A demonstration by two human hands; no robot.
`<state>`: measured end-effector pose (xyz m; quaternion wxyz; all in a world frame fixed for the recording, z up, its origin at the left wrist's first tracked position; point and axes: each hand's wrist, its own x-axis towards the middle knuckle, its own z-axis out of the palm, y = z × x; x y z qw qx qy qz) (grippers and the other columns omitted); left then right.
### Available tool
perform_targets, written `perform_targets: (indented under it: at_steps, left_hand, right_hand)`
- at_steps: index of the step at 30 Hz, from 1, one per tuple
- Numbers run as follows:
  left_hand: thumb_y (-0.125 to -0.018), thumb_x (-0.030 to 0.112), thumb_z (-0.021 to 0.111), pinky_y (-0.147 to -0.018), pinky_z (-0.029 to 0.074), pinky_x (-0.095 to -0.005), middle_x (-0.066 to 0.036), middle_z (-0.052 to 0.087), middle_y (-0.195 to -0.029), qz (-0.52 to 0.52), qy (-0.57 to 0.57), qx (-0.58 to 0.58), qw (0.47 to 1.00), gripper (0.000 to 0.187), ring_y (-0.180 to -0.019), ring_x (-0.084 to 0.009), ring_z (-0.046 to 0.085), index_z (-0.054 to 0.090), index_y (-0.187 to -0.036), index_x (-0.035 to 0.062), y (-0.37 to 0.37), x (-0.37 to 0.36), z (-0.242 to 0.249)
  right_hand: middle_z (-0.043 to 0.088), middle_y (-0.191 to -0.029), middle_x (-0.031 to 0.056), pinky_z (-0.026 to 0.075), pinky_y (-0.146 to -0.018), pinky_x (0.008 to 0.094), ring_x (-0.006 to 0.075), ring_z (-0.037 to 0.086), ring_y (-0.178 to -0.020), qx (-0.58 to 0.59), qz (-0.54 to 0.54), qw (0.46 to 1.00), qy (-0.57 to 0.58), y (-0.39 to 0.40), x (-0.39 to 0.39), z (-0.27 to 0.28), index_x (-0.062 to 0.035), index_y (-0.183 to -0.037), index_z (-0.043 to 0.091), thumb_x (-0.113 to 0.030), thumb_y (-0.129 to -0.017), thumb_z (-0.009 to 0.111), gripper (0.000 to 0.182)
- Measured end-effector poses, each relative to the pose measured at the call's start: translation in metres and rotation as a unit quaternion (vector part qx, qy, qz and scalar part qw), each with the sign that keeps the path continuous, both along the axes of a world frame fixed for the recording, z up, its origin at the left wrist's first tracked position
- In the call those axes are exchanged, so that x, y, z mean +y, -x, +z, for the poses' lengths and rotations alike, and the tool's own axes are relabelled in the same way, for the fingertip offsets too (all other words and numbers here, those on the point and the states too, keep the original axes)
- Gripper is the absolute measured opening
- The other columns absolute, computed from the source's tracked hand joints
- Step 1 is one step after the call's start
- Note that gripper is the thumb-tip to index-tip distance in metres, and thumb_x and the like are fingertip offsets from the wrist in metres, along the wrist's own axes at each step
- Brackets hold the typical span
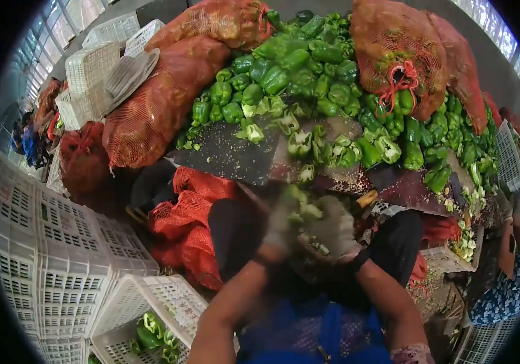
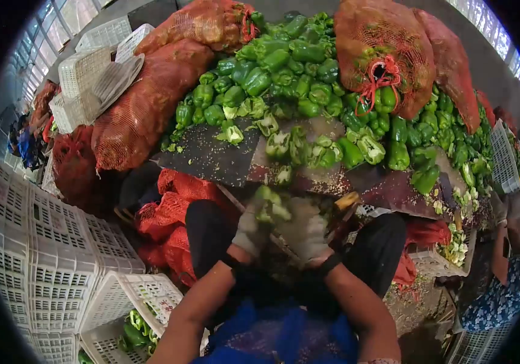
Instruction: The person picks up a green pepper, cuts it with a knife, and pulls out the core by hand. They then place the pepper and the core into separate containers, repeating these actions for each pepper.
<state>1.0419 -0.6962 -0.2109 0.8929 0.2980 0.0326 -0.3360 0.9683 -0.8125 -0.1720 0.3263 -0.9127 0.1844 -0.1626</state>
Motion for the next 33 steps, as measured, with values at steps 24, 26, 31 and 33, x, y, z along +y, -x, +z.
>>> perform_targets:
  at_steps: [24,26,31,33]
  left_hand:
    - [-0.098,0.023,0.05,-0.104,0.039,-0.0344,-0.006,0.052,-0.13,-0.035,-0.196,-0.255,0.946,0.045,-0.12,-0.0194,0.05,0.043,-0.138,0.0048,0.0,-0.003,-0.001]
    - [-0.097,0.02,0.053,-0.104,0.039,-0.0347,-0.006,0.052,-0.129,-0.047,-0.22,-0.241,0.944,0.045,-0.12,-0.0196,0.049,0.043,-0.138,0.0043,0.003,0.003,-0.022]
    - [-0.089,0.014,0.061,-0.103,0.04,-0.0398,-0.011,0.055,-0.124,0.153,-0.492,-0.444,0.733,0.048,-0.118,-0.0287,0.049,0.048,-0.134,0.0022,0.006,-0.005,-0.004]
    - [-0.082,0.011,0.067,-0.105,0.037,-0.0441,-0.018,0.053,-0.128,0.144,-0.581,-0.645,0.475,0.052,-0.12,-0.0378,0.047,0.052,-0.131,0.003,-0.016,0.001,0.005]
  right_hand:
    - [0.064,-0.087,0.0204,0.05,-0.073,0.0451,0.0394,0.063,-0.084,0.056,0.169,0.974,-0.143,-0.033,-0.016,-0.042,-0.0047,-0.096,0.062,-0.024,-0.087,0.057,0.022]
    - [0.064,-0.087,0.0203,0.05,-0.072,0.0445,0.0392,0.063,-0.083,0.05,0.213,0.966,-0.134,-0.023,-0.019,-0.039,-0.004,-0.095,0.063,-0.024,-0.087,0.057,0.022]
    - [0.064,-0.094,0.0179,0.05,-0.071,0.0436,0.0363,0.063,-0.085,0.165,0.274,0.94,-0.116,-0.016,-0.066,-0.027,-0.0056,-0.1,0.061,-0.025,-0.086,0.06,0.024]
    - [0.062,-0.103,0.0169,0.051,-0.072,0.0439,0.0349,0.063,-0.089,0.084,0.248,0.962,0.082,-0.024,-0.083,-0.063,-0.0063,-0.106,0.059,-0.027,-0.083,0.064,0.031]
